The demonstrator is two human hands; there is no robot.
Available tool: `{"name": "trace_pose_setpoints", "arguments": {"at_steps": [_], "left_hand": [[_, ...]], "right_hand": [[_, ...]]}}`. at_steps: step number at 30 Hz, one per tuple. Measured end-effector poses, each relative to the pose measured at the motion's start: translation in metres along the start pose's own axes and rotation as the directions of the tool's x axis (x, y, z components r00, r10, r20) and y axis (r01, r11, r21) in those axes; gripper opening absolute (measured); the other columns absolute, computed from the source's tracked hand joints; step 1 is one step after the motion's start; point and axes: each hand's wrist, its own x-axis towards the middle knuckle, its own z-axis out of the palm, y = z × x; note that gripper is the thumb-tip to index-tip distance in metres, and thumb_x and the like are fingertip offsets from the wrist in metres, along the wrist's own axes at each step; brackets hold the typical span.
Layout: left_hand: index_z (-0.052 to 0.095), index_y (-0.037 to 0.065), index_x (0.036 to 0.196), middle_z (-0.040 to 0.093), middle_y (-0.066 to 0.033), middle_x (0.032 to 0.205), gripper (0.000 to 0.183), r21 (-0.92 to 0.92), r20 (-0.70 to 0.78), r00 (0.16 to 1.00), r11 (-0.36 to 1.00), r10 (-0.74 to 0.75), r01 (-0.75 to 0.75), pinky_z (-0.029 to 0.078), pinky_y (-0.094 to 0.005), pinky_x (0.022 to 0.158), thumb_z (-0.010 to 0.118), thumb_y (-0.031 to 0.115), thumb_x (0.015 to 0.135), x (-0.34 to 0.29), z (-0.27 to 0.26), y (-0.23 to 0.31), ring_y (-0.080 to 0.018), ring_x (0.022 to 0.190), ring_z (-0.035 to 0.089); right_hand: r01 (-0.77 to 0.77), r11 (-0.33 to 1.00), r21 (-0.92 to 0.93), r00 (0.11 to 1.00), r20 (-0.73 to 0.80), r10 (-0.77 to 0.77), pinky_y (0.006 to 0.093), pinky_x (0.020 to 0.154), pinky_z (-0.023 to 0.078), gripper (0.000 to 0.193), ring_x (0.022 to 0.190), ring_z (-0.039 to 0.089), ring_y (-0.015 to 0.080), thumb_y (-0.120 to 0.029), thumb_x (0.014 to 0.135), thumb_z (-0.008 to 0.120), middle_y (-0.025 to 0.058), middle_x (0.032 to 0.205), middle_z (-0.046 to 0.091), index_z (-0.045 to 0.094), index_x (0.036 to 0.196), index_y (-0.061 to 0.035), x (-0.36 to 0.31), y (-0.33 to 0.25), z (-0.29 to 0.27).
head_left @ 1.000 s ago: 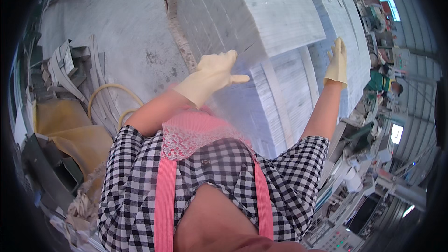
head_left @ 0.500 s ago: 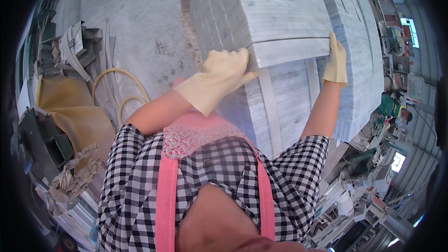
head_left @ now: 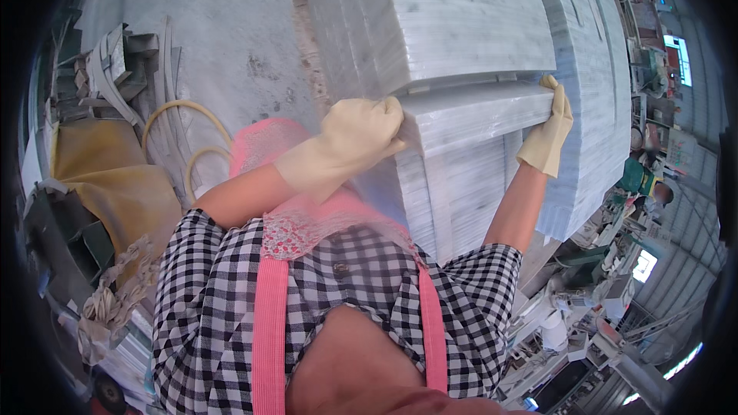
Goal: The person repeatedly picks rectangular white tiles from a conveyor belt and stacks them into a growing pile. The person uses both hands to lift and place each tile, maintaining alignment as the stack grows.
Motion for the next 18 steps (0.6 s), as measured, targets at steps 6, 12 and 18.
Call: {"name": "trace_pose_setpoints", "arguments": {"at_steps": [6,12,18], "left_hand": [[0.063,-0.008,0.107,0.066,-0.0106,0.077,0.069,-0.081,0.050,0.999,0.997,0.012,-0.008,0.053,-0.0363,0.059,0.087,0.031,0.056,0.004,-0.006,-0.011,-0.0271,0.068,0.067],[0.064,-0.008,0.104,0.065,-0.0105,0.075,0.067,-0.096,-0.020,0.998,0.994,0.059,-0.061,0.053,-0.0363,0.059,0.087,0.026,0.052,0.001,-0.020,-0.019,-0.0274,0.068,0.067],[0.065,-0.003,0.090,0.061,-0.0096,0.067,0.050,-0.089,-0.078,0.994,0.993,0.073,-0.080,0.050,-0.0382,0.052,0.086,0.023,0.052,0.002,-0.023,-0.020,-0.0274,0.061,0.064]], "right_hand": [[-0.006,0.997,0.072,0.996,-0.087,0.013,0.0361,0.094,0.053,0.029,0.106,0.064,0.0234,-0.019,0.099,0.062,0.0169,0.114,0.068,0.068,0.113,0.0063,-0.004,-0.004,0.017],[0.043,0.996,0.073,0.997,-0.062,-0.039,0.0345,0.094,0.053,0.028,0.107,0.064,0.0225,-0.017,0.099,0.062,0.0170,0.115,0.068,0.067,0.113,0.0068,-0.007,-0.008,0.031],[0.093,0.996,-0.017,0.991,-0.095,-0.094,0.0343,0.099,0.051,0.033,0.117,0.061,0.0235,-0.014,0.097,0.064,0.0162,0.127,0.063,0.062,0.124,0.0045,-0.008,-0.009,0.025]]}}
